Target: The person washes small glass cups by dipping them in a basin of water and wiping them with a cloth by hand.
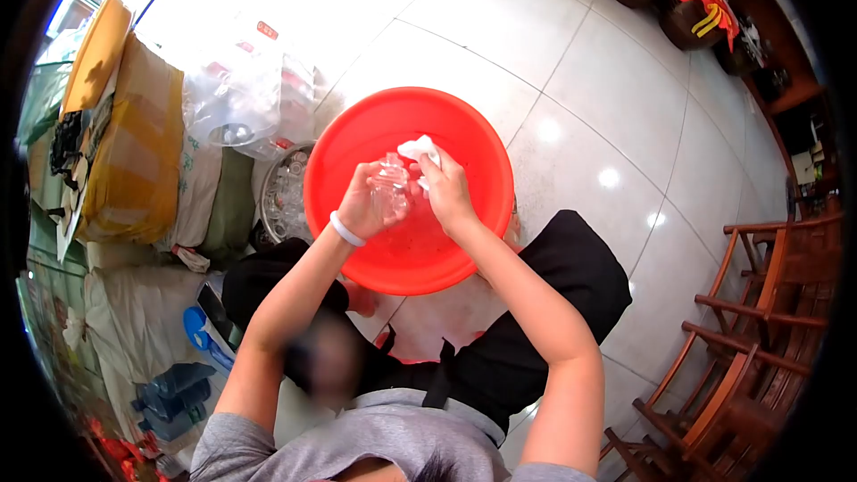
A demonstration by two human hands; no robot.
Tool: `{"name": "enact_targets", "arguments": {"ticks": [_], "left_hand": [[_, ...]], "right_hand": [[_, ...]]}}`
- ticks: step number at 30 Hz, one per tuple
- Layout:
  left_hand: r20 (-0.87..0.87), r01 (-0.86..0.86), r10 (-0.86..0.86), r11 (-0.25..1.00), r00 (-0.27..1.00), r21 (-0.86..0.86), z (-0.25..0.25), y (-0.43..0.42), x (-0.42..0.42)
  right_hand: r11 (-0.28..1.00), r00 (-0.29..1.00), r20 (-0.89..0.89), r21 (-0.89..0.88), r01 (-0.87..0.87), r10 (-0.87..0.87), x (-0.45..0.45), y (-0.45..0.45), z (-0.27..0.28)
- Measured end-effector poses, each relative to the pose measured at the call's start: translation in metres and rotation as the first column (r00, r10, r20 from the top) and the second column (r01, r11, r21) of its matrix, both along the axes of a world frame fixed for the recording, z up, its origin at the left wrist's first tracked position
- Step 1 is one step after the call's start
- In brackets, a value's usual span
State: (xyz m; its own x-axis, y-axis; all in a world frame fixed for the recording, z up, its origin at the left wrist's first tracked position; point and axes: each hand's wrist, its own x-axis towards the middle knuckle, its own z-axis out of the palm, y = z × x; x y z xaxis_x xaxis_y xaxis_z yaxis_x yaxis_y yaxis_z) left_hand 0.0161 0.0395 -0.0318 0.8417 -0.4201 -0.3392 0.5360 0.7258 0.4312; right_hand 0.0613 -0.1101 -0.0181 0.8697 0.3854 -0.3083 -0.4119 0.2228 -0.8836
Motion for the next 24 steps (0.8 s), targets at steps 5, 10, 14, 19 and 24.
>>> {"name": "enact_targets", "arguments": {"ticks": [5, 10, 14, 19, 24], "left_hand": [[-0.105, -0.197, 0.200, 0.980, 0.974, 0.040, -0.001, 0.005, 0.002], [-0.124, -0.274, 0.266, 0.960, 0.956, -0.060, -0.018, -0.005, 0.000], [-0.179, -0.301, 0.296, 0.954, 0.938, -0.001, -0.016, -0.011, -0.011], [-0.206, -0.382, 0.393, 0.919, 0.896, 0.095, -0.022, -0.006, -0.006], [-0.192, -0.479, 0.480, 0.876, 0.856, 0.054, -0.018, -0.005, -0.004]], "right_hand": [[0.941, 0.861, 0.479, -0.339, 0.003, 0.170, 0.003, -0.007, -0.009], [0.773, 0.633, 0.597, -0.634, -0.005, 0.494, -0.019, 0.002, 0.001], [0.851, 0.638, 0.661, -0.525, 0.016, 0.395, -0.031, 0.008, -0.002], [0.877, 0.589, 0.723, -0.478, 0.047, 0.363, -0.033, 0.012, -0.008], [0.798, 0.619, 0.736, -0.534, 0.280, 0.275, -0.026, 0.012, -0.013]]}}
